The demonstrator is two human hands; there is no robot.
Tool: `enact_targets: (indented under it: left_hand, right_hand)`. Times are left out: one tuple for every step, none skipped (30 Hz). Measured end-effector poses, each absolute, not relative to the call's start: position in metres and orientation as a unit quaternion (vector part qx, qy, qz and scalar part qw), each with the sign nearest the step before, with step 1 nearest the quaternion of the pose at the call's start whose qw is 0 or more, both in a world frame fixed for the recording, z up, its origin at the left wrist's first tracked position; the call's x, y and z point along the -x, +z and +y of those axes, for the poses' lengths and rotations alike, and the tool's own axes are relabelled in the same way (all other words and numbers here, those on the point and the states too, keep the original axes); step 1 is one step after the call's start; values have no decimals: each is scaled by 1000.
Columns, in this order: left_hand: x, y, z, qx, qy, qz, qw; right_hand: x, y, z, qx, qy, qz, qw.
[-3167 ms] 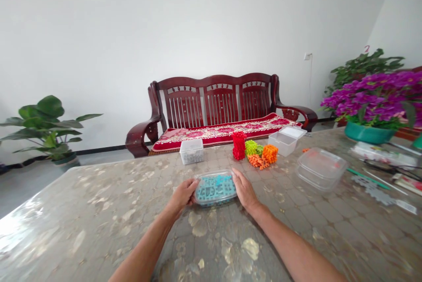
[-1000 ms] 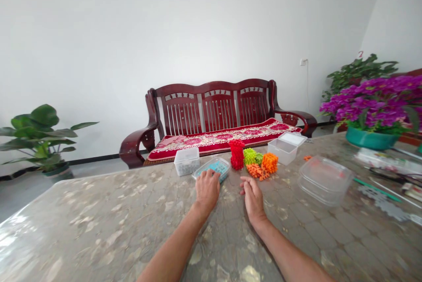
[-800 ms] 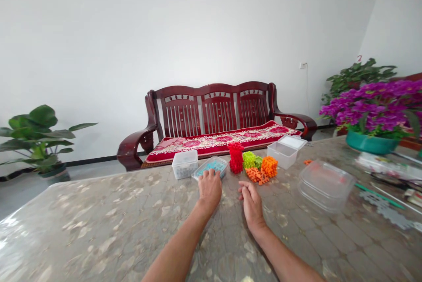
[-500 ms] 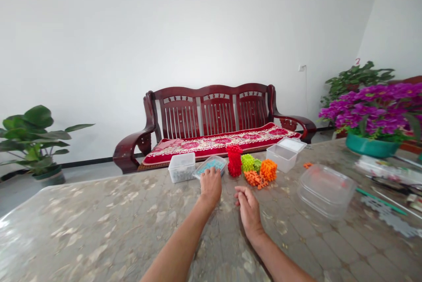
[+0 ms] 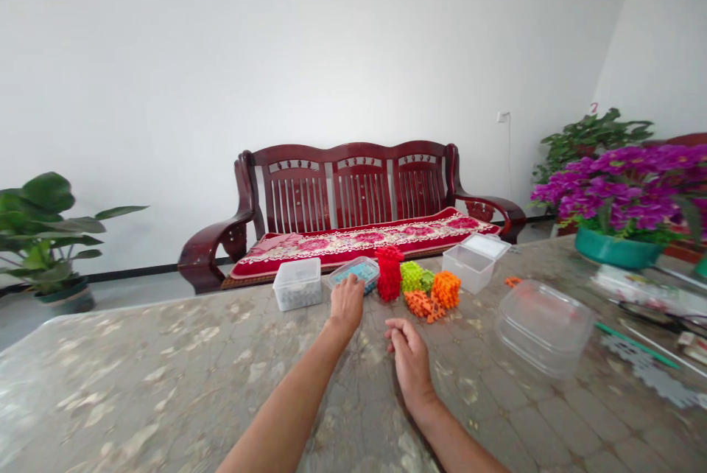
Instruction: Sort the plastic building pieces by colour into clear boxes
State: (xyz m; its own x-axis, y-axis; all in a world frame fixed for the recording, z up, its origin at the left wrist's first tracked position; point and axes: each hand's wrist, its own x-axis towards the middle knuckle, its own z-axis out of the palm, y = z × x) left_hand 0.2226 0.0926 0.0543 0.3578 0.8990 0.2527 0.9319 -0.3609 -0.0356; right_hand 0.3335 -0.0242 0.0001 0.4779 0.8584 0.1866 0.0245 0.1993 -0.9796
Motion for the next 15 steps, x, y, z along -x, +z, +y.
enact_targets:
  left_hand:
    - [-220, 54, 95, 820, -96, -558, 87]
    - [-218, 54, 98, 820, -96, -557, 87]
    - [-216, 54, 100, 821, -96, -556, 86]
    - [-214, 54, 102, 822, -95, -556, 85]
    - [-211, 54, 104, 822, -95, -555, 84]
    - [-209, 54, 107, 823, -94, -554, 81]
    - [-207, 54, 109, 824, -94, -554, 79]
    - [-204, 54, 112, 825, -95, -553, 76]
    - [-202, 53, 115, 826, -96, -551, 73]
    - [-199, 52, 117, 827, -99, -550, 70]
    - [-197, 52, 120, 827, -102, -548, 67]
    - [-194, 51, 122, 828, -107, -547, 63]
    - [-192, 49, 123, 829, -114, -544, 60]
    - [-190, 48, 124, 831, -121, -540, 56]
    - [-188, 47, 124, 833, -130, -535, 54]
  right_hand:
    - [-333, 0, -24, 548, 316, -402, 662]
    - [-333, -1, -23, 547, 317, -403, 662]
    - [-333, -1, -23, 547, 318, -403, 661]
    - [-334, -2, -22, 547, 318, -404, 661]
    - [-334, -2, -22, 546, 318, -404, 661]
    - [-334, -2, -22, 546, 319, -404, 662]
    - [-334, -2, -22, 545, 319, -403, 662]
    - [-334, -2, -22, 545, 320, -402, 663]
    - [-334, -2, -22, 544, 321, -401, 663]
    - [-334, -2, -22, 544, 322, -399, 664]
    - [-334, -2, -22, 544, 323, -397, 665]
    - [-334, -2, -22, 544, 324, -395, 666]
    - [-334, -2, -21, 544, 325, -391, 667]
    - [-334, -2, -21, 545, 326, -387, 668]
    - [-334, -2, -20, 546, 325, -383, 670]
